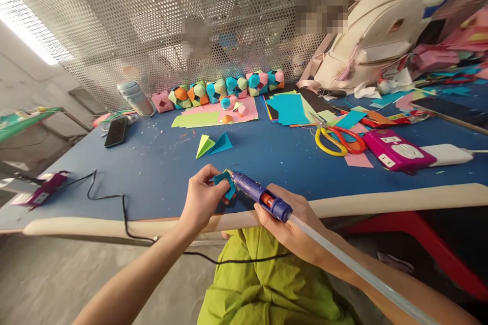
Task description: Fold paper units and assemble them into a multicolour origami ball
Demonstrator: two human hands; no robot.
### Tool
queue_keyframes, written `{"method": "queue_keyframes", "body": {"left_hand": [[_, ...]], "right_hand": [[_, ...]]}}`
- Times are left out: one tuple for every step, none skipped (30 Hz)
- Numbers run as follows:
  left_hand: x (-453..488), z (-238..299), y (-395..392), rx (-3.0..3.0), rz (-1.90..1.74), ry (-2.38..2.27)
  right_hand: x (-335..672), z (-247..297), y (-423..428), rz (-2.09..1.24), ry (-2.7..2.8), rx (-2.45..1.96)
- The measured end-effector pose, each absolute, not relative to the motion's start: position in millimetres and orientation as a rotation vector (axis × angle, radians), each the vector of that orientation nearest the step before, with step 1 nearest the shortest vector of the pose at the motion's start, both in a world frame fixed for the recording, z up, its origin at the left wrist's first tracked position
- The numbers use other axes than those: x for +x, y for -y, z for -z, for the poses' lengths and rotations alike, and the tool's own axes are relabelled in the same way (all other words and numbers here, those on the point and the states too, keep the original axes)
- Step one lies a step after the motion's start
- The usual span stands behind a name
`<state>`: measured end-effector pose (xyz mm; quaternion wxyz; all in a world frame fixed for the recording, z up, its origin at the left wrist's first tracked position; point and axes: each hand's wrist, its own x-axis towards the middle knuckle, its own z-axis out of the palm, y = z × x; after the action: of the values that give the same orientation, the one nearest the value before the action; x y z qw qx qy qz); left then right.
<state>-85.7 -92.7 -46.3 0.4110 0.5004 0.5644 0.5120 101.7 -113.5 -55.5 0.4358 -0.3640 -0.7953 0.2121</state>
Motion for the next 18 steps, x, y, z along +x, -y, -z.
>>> {"method": "queue_keyframes", "body": {"left_hand": [[-86, 46, 93, 1.267, -1.291, -1.427], [-86, 46, 93, 1.276, -1.294, -1.435], [-87, 46, 93, 1.284, -1.294, -1.443], [-87, 46, 93, 1.289, -1.292, -1.453], [-87, 46, 93, 1.292, -1.288, -1.462], [-88, 46, 93, 1.293, -1.282, -1.472], [-88, 46, 93, 1.296, -1.274, -1.479], [-88, 45, 93, 1.300, -1.265, -1.482], [-87, 45, 93, 1.303, -1.254, -1.475], [-87, 44, 94, 1.302, -1.242, -1.459], [-87, 43, 94, 1.293, -1.232, -1.438], [-87, 42, 94, 1.272, -1.224, -1.417], [-87, 41, 94, 1.241, -1.222, -1.396], [-88, 40, 95, 1.204, -1.222, -1.381], [-88, 38, 95, 1.164, -1.224, -1.372], [-88, 37, 95, 1.126, -1.226, -1.368], [-88, 36, 96, 1.092, -1.227, -1.365], [-88, 35, 97, 1.063, -1.227, -1.360]], "right_hand": [[102, 56, 114, -0.538, 1.985, -0.906], [102, 56, 114, -0.537, 1.988, -0.906], [102, 56, 114, -0.529, 1.985, -0.908], [102, 56, 114, -0.516, 1.978, -0.911], [102, 56, 114, -0.501, 1.967, -0.914], [102, 56, 113, -0.493, 1.958, -0.916], [102, 55, 113, -0.493, 1.954, -0.918], [103, 55, 114, -0.502, 1.956, -0.916], [103, 54, 114, -0.519, 1.961, -0.914], [103, 53, 114, -0.536, 1.964, -0.915], [103, 52, 115, -0.557, 1.966, -0.921], [103, 50, 115, -0.582, 1.960, -0.931], [104, 49, 116, -0.616, 1.948, -0.949], [105, 48, 116, -0.660, 1.928, -0.976], [106, 46, 117, -0.710, 1.903, -1.008], [108, 45, 116, -0.763, 1.874, -1.048], [110, 44, 115, -0.812, 1.846, -1.095], [112, 43, 113, -0.850, 1.819, -1.145]]}}
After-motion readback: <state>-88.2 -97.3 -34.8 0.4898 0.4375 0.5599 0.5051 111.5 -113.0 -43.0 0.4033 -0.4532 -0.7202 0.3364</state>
